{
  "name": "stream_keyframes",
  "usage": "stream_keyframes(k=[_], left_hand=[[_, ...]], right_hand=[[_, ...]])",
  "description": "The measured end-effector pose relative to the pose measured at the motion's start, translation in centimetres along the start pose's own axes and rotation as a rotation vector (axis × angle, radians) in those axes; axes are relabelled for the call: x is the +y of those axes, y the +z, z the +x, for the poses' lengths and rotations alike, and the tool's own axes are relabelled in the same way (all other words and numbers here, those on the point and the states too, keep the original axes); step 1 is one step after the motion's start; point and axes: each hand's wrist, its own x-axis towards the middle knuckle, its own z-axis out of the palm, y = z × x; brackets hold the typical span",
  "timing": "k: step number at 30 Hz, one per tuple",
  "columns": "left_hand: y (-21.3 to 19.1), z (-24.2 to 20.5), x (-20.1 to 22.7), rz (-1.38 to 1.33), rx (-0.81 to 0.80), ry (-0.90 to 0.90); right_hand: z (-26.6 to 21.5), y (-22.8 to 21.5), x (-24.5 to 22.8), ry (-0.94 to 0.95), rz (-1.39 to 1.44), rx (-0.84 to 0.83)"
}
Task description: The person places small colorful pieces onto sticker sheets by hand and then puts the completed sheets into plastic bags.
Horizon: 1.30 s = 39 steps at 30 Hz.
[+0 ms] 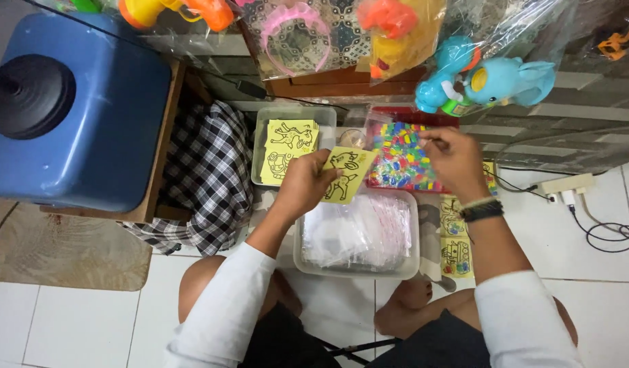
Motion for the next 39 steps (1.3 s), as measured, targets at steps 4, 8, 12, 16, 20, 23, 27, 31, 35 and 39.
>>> stream_keyframes(k=[4, 8, 12, 16, 20, 23, 27, 31, 35, 39], left_hand=[[-0.5, 0.1, -1.4, -0.014, 0.021, -0.005], [-1.1, -0.1, -1.6, -0.043, 0.039, -0.006], [-1.4, -0.1, -1.2, -0.074, 0.032, -0.009], [-1.5, -0.2, -1.4, -0.071, 0.032, 0.003], [-1.3, -0.2, -1.4, -0.087, 0.038, 0.033], [-1.3, -0.2, -1.2, -0.107, 0.030, 0.035], [-1.2, 0.0, -0.9, -0.143, 0.041, 0.042], [-1.4, -0.3, 0.2, -0.176, 0.054, 0.064], [-0.7, -0.5, 0.4, -0.147, 0.059, 0.136], [-0.3, -0.7, 0.9, -0.125, 0.049, 0.236]], right_hand=[[0.0, 3.5, 10.2, -0.021, -0.269, -0.113], [-0.6, 5.8, 8.5, 0.119, -0.682, -0.278], [-0.4, 5.6, 7.7, 0.118, -0.797, -0.346], [-0.1, 6.6, 12.1, 0.089, -0.914, -0.329], [1.1, 4.8, 10.6, 0.180, -0.827, -0.378], [1.3, 2.1, 8.0, 0.164, -0.681, -0.404], [2.3, -0.9, 6.5, 0.078, -0.415, -0.194], [2.8, -4.0, -4.9, -0.062, -0.176, 0.017], [1.7, -6.4, -14.5, -0.020, 0.180, -0.016], [0.8, -6.3, -19.6, -0.198, 0.029, 0.020]])
